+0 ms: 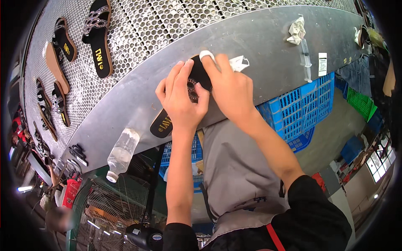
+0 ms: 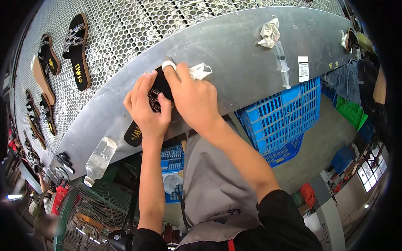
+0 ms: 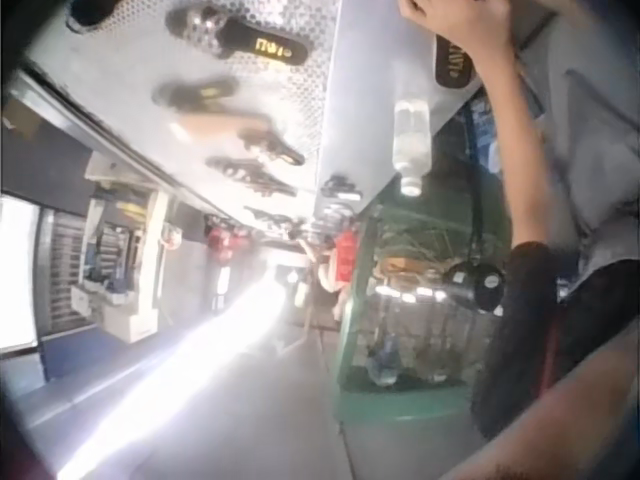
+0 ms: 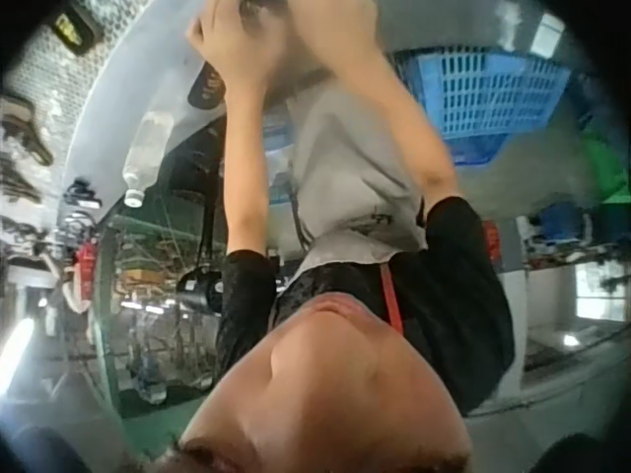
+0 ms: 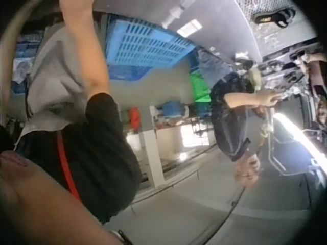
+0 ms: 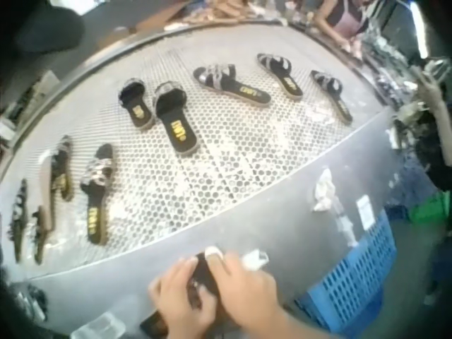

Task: The recorder cleans and inspects several black sandals with crystal embellishments on a factory assembly line.

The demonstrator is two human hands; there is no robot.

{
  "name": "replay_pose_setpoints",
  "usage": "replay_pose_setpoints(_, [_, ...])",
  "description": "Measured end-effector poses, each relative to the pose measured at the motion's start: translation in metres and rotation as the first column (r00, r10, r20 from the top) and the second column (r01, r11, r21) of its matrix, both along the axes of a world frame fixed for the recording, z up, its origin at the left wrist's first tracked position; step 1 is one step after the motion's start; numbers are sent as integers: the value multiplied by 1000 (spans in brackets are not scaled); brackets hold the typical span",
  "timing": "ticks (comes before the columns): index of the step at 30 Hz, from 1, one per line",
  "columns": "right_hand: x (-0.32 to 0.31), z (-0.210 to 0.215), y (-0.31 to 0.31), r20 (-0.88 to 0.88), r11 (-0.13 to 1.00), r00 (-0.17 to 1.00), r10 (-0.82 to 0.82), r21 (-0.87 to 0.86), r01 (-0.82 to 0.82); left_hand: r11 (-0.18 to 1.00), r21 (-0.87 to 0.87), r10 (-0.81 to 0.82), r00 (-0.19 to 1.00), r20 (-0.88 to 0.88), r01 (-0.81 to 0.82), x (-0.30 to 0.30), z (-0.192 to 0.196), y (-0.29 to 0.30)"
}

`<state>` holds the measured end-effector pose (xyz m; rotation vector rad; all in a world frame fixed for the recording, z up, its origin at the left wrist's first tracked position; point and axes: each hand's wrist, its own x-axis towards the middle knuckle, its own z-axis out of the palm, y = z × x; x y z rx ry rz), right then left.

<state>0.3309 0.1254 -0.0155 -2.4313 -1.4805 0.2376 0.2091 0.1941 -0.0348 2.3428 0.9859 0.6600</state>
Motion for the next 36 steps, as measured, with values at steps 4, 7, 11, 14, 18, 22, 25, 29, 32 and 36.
replay_pose_setpoints(4, [-23, 7, -37, 1, 997, 1000, 20, -74, -20, 1000, -3, 10, 1000, 11, -10, -7, -2, 1])
replay_pose_setpoints(7, [-19, 12, -19, -8, 999, 1000, 14, -37, -14, 1000, 3, 10, 1000, 9, -10, -7, 1, 3])
replay_pose_setpoints(11, [-12, 16, -11, 39, 997, 999, 3, -71, -1, 1000, -10, -5, 1000, 14, 5, -9, 7, -2])
replay_pose_setpoints(14, [-33, 37, -77, -61, 982, 998, 32, -186, -43, 999, -41, 4, 1000, 15, -3, -16, 7, 2])
replay_pose_setpoints(18, [-14, 87, -103, -170, 993, 985, -40, -114, 21, 949, -314, 96, 981, 166, -39, -27, 24, 7])
replay_pose_setpoints(22, [14, 113, -96, -246, 974, 953, -177, 94, 206, 925, -351, 263, 913, 311, -147, -60, 52, 8])
replay_pose_setpoints(25, [36, 106, -80, -396, 921, 888, -232, 203, 331, 898, -384, 322, 914, 246, -213, -86, 68, -6])
replay_pose_setpoints(29, [38, 103, -89, -147, 984, 984, -105, -161, 81, 976, -174, 87, 965, -248, -132, -97, 76, -22])
replay_pose_setpoints(32, [1, 134, -132, -378, 971, 895, -239, -72, 228, 992, -112, 23, 938, -347, -66, -109, 64, -27])
replay_pose_setpoints(36, [-40, 145, -199, -523, 982, 836, -169, -164, 96, 982, -156, 38, 915, -403, -109, -112, 74, -15])
